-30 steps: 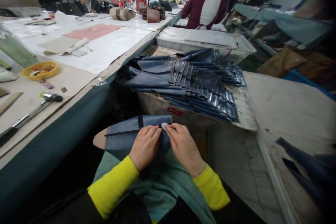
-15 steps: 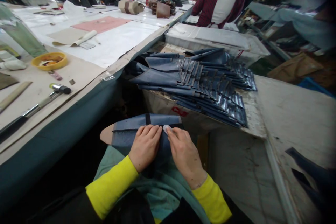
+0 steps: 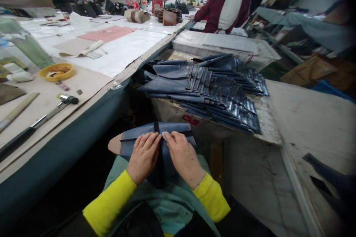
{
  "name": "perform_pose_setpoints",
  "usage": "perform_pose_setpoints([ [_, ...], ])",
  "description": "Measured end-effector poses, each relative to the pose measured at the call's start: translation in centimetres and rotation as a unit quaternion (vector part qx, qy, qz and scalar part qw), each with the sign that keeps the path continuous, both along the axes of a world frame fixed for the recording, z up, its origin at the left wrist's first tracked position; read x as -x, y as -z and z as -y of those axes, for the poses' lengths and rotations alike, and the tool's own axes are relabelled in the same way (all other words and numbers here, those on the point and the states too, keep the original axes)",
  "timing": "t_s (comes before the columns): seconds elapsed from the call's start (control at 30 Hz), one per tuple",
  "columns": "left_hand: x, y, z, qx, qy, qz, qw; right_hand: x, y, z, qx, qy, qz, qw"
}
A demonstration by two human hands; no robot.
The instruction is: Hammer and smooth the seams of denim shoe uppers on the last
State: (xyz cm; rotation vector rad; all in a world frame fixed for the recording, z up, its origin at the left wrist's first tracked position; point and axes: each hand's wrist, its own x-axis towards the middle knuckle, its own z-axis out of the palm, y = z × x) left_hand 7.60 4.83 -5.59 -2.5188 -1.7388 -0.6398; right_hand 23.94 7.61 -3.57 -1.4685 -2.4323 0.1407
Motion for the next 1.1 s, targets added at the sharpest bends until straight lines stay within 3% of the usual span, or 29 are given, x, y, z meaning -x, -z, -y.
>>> perform_pose_setpoints([
  [0.27,1.7,0.0,1.6,-0.012,-0.021,-0.024,0.999,-1.0,-0.1,-0.1,-0.002,-0.055,-0.029,0.998],
  [0.5,2.0,-0.1,2.2,-0.006,-0.044,-0.020,0.999,-1.7,-1.0,-0.8,0.044,-0.109,-0.041,0.992],
  [0.7,0.7,-1.9,1.1,0.031,-0.066,-0.011,0.997,-1.8,-2.5,-2.9,0.141,-0.152,-0.015,0.978],
  [0.83,-0.4,-2.9,0.1,0.053,-0.040,-0.010,0.998,-1.5,-2.9,-3.8,0.195,-0.143,-0.014,0.970],
  [1.1,0.2,-1.6,0.0,0.038,0.004,0.032,0.999,-0.8,-3.8,-4.2,0.209,-0.161,0.013,0.964],
])
